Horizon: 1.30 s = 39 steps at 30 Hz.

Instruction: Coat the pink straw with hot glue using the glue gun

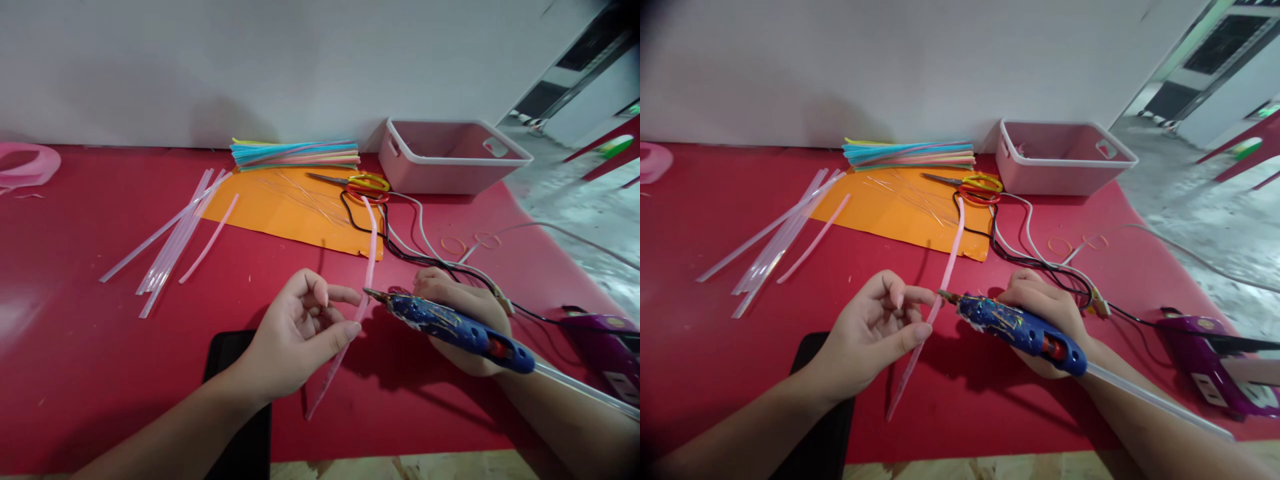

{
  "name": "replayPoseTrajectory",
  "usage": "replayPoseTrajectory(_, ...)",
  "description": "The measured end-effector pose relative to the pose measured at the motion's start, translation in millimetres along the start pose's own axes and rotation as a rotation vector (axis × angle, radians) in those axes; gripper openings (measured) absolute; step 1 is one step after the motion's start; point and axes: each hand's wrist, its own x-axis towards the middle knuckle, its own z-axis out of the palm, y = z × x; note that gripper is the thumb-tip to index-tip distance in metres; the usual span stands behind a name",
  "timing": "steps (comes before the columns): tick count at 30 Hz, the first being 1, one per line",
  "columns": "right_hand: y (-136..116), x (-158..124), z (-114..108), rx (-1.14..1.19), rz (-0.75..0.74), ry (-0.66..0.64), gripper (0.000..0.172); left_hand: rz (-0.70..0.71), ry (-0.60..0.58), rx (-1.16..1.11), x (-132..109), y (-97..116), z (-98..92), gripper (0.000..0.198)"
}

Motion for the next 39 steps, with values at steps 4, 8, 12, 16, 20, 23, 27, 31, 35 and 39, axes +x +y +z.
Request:
replayPoseTrajectory(4, 0.3, -2.3, -1.7, -0.023, 0.005, -0.018, 0.014, -0.002, -0.013, -0.004, 0.6, 1.2, 1.3, 0.041)
replayPoseTrajectory(8, 0.1, -6.5, -4.2, -0.079, 0.095, -0.012, 0.018, 0.003, -0.016, 0.002, -0.8, -0.7, 1.0, 0.041)
replayPoseTrajectory(12, 1.8, -8.1, -3.2, -0.053, 0.082, 0.039, 0.020, -0.011, 0.036, 0.031, -0.3, -1.1, 0.7, 0.040)
replayPoseTrajectory(16, 3.4, -5.7, -0.1, 0.037, -0.031, 0.017, 0.009, -0.023, 0.054, 0.024, 3.0, 0.5, 1.5, 0.042)
replayPoseTrajectory(20, 3.4, -3.8, -0.9, 0.083, -0.040, -0.066, 0.008, -0.006, 0.056, 0.007, 3.9, 0.9, 1.9, 0.042)
replayPoseTrajectory(23, 3.8, -3.2, -2.6, 0.091, -0.058, -0.092, 0.012, 0.011, 0.056, 0.008, 3.0, 0.8, 1.7, 0.043)
replayPoseTrajectory(27, 4.4, -1.9, -3.4, 0.094, -0.078, -0.117, 0.015, 0.006, 0.050, -0.004, 3.1, 1.6, 1.9, 0.044)
replayPoseTrajectory(31, 5.0, -1.7, -3.3, 0.076, -0.072, -0.153, 0.020, 0.006, 0.058, 0.012, 4.0, 2.1, 2.9, 0.045)
replayPoseTrajectory(35, 6.1, -2.7, -3.0, 0.084, -0.077, -0.174, 0.017, 0.011, 0.051, 0.014, 4.1, 2.6, 3.4, 0.045)
replayPoseTrajectory(39, 6.9, -3.4, -2.7, 0.077, -0.076, -0.184, 0.017, 0.014, 0.049, 0.005, 4.0, 3.1, 3.3, 0.045)
